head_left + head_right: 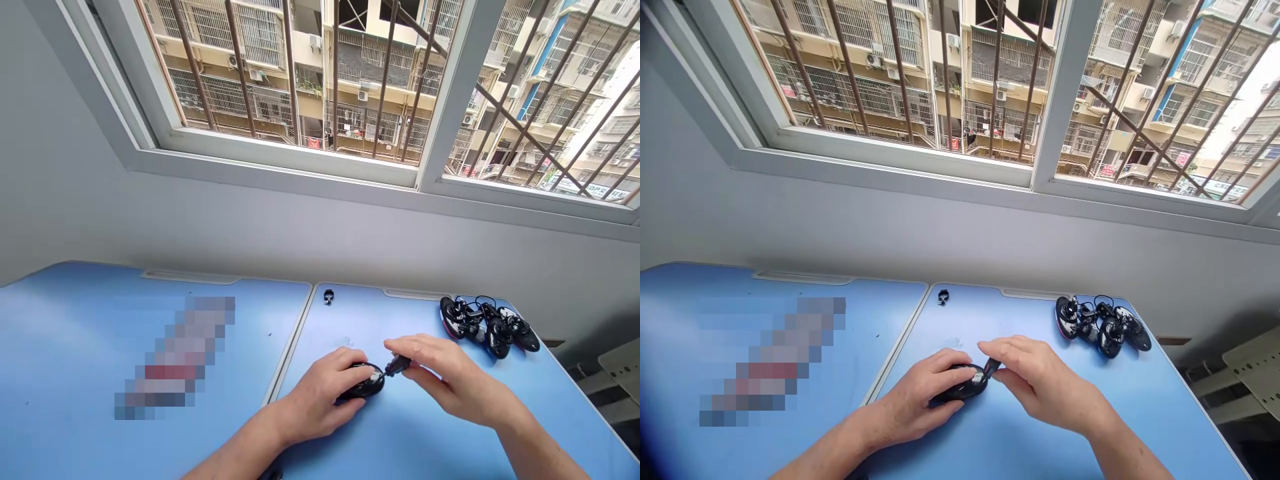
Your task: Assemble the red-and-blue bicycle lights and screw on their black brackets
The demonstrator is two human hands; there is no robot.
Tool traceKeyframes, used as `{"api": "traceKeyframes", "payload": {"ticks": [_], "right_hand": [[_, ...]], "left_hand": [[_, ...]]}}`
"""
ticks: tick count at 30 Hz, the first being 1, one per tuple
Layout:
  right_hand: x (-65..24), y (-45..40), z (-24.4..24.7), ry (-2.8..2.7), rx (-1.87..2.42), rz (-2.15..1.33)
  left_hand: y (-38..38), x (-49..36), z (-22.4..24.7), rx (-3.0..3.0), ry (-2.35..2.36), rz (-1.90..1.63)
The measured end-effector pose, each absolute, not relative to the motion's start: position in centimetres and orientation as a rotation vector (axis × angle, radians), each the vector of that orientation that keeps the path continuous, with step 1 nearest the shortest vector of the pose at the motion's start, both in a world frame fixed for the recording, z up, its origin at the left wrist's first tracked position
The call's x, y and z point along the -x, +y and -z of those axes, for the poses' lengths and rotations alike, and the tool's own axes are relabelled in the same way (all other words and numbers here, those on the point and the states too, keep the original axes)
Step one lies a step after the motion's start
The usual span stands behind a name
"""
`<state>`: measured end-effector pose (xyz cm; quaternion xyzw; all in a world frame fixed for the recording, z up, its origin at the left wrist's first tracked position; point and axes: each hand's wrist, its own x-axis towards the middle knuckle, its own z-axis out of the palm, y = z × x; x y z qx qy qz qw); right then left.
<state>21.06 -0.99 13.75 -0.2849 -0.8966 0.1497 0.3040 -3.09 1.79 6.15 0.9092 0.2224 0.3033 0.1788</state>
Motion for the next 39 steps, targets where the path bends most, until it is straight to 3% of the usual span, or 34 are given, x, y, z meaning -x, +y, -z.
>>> {"api": "traceKeyframes", "payload": {"ticks": [8,27,32,39], "right_hand": [[-20.9,-0.6,-13.7,-2.291,0.862,-0.633],[-19.2,-1.6,-13.0,-2.265,0.932,-0.354],[-20.1,-0.9,-13.3,-2.185,0.787,-0.289],[-21.2,-1.4,-14.2,-2.004,0.973,-0.381]], "left_hand": [[2.0,3.2,-6.1,-2.554,0.609,-0.852],[1.9,3.2,-6.4,-2.607,0.614,-0.86],[1.8,3.1,-5.8,-2.557,0.743,-0.827],[1.0,3.1,-6.0,-2.453,1.089,-0.565]]}}
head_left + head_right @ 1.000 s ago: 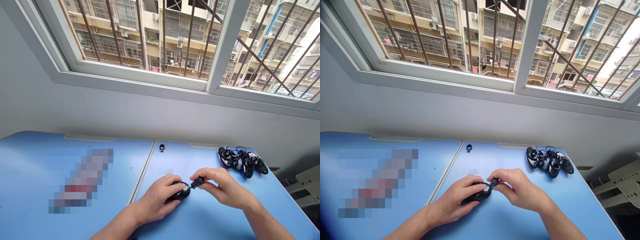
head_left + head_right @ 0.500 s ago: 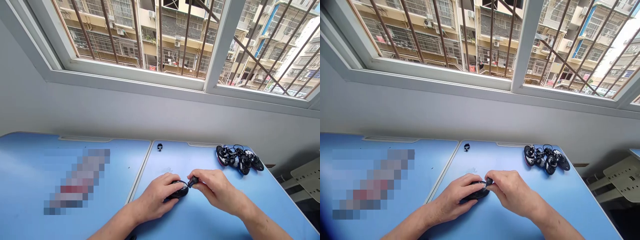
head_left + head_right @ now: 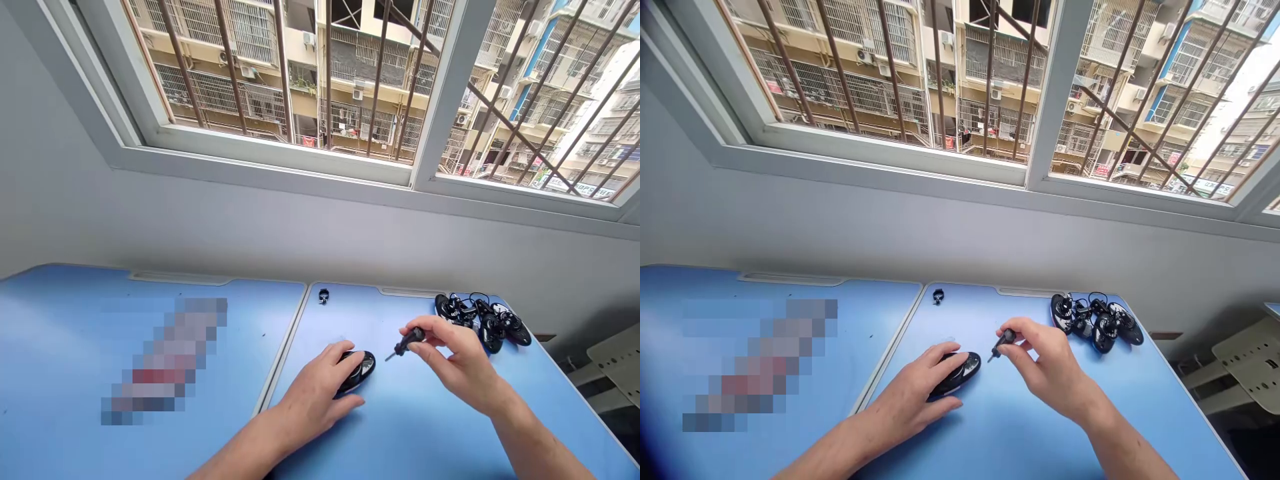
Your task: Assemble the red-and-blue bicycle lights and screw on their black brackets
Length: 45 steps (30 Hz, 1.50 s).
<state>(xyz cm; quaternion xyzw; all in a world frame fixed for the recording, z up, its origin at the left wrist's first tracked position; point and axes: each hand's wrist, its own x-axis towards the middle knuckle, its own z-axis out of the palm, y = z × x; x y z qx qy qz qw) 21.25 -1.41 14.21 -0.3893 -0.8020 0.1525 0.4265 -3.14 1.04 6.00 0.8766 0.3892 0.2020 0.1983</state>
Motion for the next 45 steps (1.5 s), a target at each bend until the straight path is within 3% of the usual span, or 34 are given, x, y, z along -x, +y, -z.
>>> {"api": "traceKeyframes", "payload": {"ticks": [6,13,22,32,38,45], "right_hand": [[-20.1,-1.4,-13.2,-1.986,1.08,-0.464],[-19.3,-0.3,-11.1,-1.905,1.022,-0.526],[-19.3,-0.1,-10.4,-1.946,0.96,-0.56],[-19.3,-0.3,-11.4,-2.033,0.865,-0.466],[-21.0,-1.3,-14.1,-1.869,0.997,-0.351],[-20.7,-1.5,-13.8,-1.964,0.835,-0.169]], "left_hand": [[0.1,4.8,-6.5,-2.238,1.219,-0.344],[-0.7,5.1,-7.7,-2.108,1.059,-0.204],[-0.2,3.8,-9.1,-2.409,1.147,-0.318],[1.0,3.4,-6.8,-2.476,0.794,-0.437],[0.4,2.6,-7.3,-2.484,0.926,-0.453],[0.4,2.4,-7.0,-2.438,1.066,-0.499]]}}
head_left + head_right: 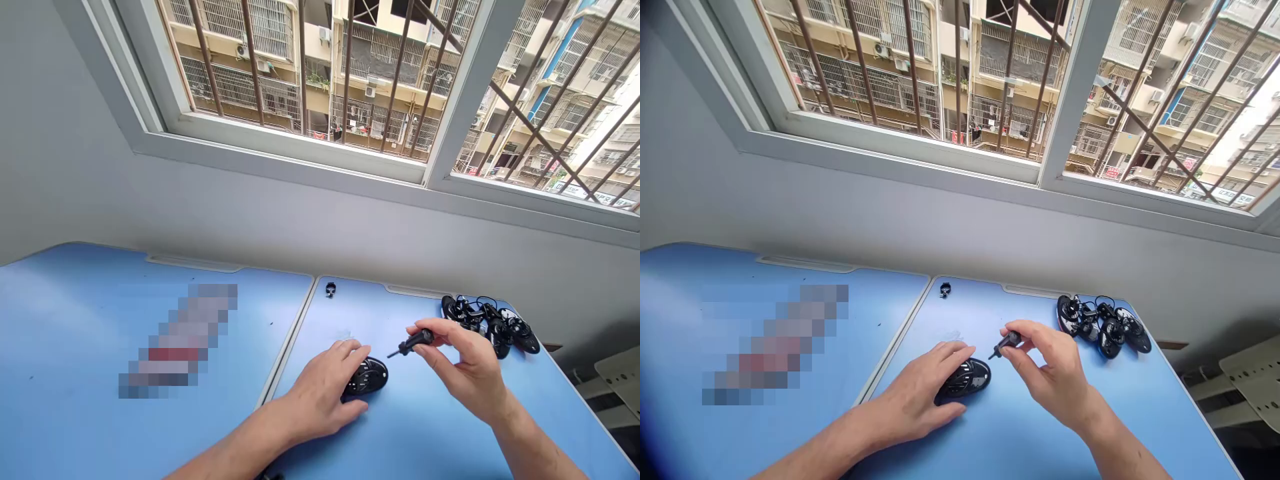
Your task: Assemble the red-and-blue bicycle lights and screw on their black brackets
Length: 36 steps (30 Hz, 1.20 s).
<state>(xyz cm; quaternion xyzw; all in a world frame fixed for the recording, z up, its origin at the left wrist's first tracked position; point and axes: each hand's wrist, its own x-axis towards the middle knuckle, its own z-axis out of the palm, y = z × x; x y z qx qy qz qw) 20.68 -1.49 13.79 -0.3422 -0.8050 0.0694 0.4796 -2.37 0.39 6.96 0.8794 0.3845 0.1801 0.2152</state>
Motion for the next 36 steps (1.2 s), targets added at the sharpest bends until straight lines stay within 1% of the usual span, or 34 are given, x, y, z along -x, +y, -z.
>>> {"api": "traceKeyframes", "payload": {"ticks": [8,18,36], "right_hand": [[-19.9,-1.3,-13.6,-1.991,0.807,-0.127],[-19.4,-0.9,-12.6,-1.993,0.803,-0.121],[-19.3,-1.0,-13.0,-2.024,0.793,-0.088]], "left_hand": [[0.6,2.2,-7.3,-2.485,1.215,-0.468],[0.7,2.2,-7.3,-2.516,1.113,-0.535],[0.9,2.1,-6.8,-2.532,1.103,-0.563]]}}
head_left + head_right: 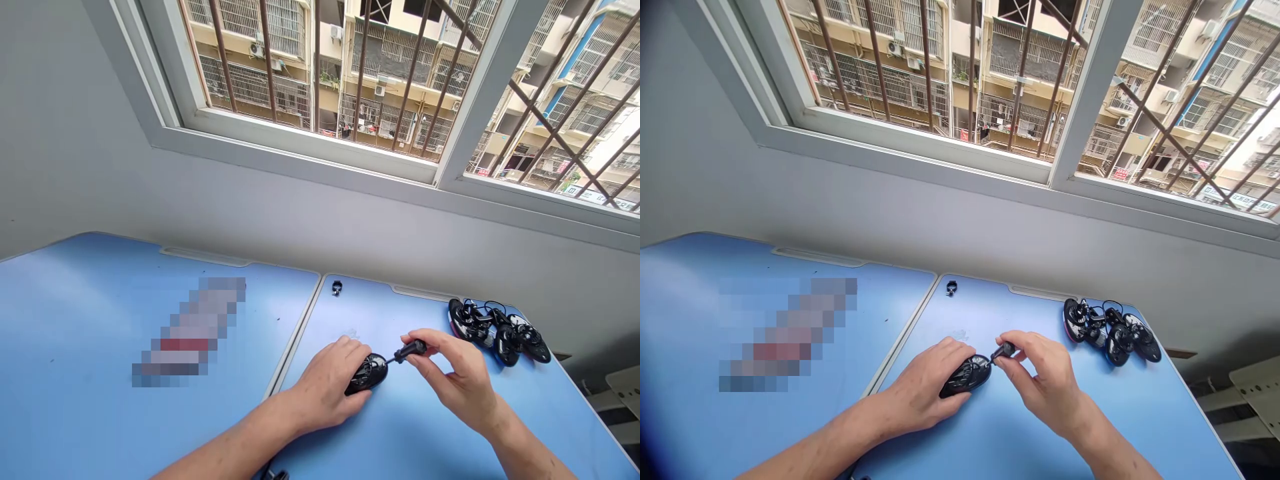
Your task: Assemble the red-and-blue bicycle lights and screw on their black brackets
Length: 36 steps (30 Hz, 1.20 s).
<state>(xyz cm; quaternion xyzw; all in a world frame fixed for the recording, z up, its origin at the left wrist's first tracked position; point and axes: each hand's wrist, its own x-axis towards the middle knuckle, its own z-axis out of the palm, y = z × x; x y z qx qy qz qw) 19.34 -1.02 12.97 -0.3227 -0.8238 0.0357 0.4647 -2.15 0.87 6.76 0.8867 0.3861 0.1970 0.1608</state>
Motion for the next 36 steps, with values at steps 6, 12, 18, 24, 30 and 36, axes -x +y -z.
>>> {"api": "traceKeyframes", "payload": {"ticks": [6,12,18,24,30,36], "right_hand": [[-19.2,-1.1,-13.1,-2.023,0.785,-0.096],[-19.3,-1.0,-12.5,-2.035,0.764,-0.116],[-19.2,-0.9,-11.8,-2.095,0.68,-0.08],[-19.8,-1.2,-12.7,-2.179,0.726,-0.097],[-19.8,-1.1,-12.8,-2.131,0.76,-0.104],[-19.2,-0.6,-11.1,-1.977,0.82,0.043]], "left_hand": [[0.9,2.1,-6.7,-2.545,1.103,-0.533],[0.9,2.1,-6.8,-2.558,1.095,-0.504],[0.9,2.0,-6.6,-2.576,1.068,-0.526],[0.9,2.1,-6.7,-2.584,1.063,-0.536],[1.0,2.1,-6.5,-2.574,1.057,-0.532],[1.1,2.1,-6.2,-2.588,1.034,-0.561]]}}
